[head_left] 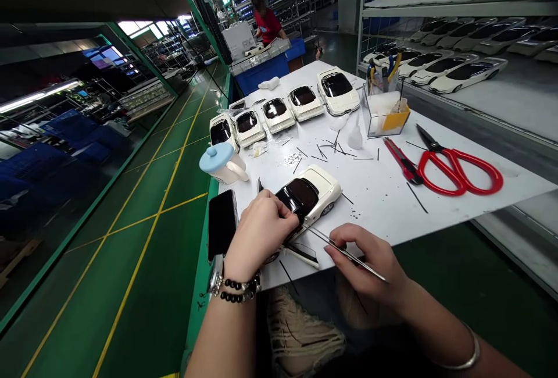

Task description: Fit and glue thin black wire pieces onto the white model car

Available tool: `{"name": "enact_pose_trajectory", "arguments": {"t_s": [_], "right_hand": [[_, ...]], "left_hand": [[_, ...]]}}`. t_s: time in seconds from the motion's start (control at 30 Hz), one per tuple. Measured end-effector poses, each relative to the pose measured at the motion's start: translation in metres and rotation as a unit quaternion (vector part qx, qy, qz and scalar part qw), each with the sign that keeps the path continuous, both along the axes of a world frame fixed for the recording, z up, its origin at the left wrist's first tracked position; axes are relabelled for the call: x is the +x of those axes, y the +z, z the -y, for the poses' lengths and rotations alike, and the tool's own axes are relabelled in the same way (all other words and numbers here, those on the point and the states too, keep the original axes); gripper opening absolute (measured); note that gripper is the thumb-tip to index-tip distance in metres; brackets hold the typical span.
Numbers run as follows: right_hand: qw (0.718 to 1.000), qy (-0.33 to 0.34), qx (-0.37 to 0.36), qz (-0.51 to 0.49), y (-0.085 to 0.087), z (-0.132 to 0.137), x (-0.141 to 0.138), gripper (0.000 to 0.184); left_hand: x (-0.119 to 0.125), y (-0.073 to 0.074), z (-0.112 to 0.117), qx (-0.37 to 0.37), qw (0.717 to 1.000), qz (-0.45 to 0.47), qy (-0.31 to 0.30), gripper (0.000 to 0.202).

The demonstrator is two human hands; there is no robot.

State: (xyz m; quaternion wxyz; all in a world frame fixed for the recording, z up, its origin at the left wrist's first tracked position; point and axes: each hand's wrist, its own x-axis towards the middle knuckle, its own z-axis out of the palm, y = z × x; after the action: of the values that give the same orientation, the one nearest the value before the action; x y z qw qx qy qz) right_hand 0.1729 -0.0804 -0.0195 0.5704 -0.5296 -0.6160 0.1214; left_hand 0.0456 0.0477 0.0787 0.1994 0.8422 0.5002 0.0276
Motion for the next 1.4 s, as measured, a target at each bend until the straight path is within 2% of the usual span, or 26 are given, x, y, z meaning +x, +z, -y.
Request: {"name": "enact_pose_trajectory", "arguments": {"t_s": [0.23,0.43,0.6,0.8,0.93,1.0,1.07,1.2,1.3,1.37,1.4], "right_hand": [[0.995,0.010,0.075,0.070,0.005,-0.006,0.003,0.018],[0.991,0.007,0.081,0.110,0.010,-0.008,0.000,0.019],[0.987,-0.003,0.091,0.131,0.011,-0.010,-0.003,0.020],[0.995,-0.028,0.064,0.071,0.009,-0.005,-0.008,0.019],[0.997,-0.065,-0.006,-0.042,0.010,0.000,-0.006,0.015],[0.985,-0.080,-0.064,-0.139,0.010,0.000,-0.004,0.016],[0.959,-0.079,-0.102,-0.253,0.007,-0.001,-0.003,0.019],[0.877,-0.041,-0.126,-0.462,0.000,-0.006,-0.008,0.028],[0.831,-0.031,-0.127,-0.540,-0.004,-0.007,-0.015,0.031],[0.826,-0.038,-0.120,-0.550,-0.005,-0.007,-0.019,0.030],[0.832,-0.044,-0.116,-0.541,-0.006,-0.006,-0.021,0.030]], "left_hand": [[0.006,0.007,-0.012,-0.005,0.998,-0.051,-0.029,0.014],[0.009,0.012,-0.018,-0.004,0.995,-0.091,-0.042,0.014],[0.008,0.010,-0.018,-0.007,0.995,-0.085,-0.046,0.015],[0.004,0.007,-0.014,0.004,0.996,-0.073,-0.049,0.014],[0.001,0.003,-0.007,0.006,0.998,-0.051,-0.036,0.017],[-0.002,0.000,0.000,0.004,0.999,-0.027,-0.019,0.018],[-0.004,-0.004,0.009,0.014,1.000,-0.010,0.007,0.019],[-0.006,-0.014,0.024,0.049,0.998,-0.002,0.051,0.019],[-0.005,-0.019,0.030,0.060,0.996,0.016,0.070,0.019],[-0.004,-0.020,0.031,0.062,0.995,0.027,0.078,0.018],[-0.003,-0.019,0.030,0.062,0.994,0.032,0.080,0.018]]}}
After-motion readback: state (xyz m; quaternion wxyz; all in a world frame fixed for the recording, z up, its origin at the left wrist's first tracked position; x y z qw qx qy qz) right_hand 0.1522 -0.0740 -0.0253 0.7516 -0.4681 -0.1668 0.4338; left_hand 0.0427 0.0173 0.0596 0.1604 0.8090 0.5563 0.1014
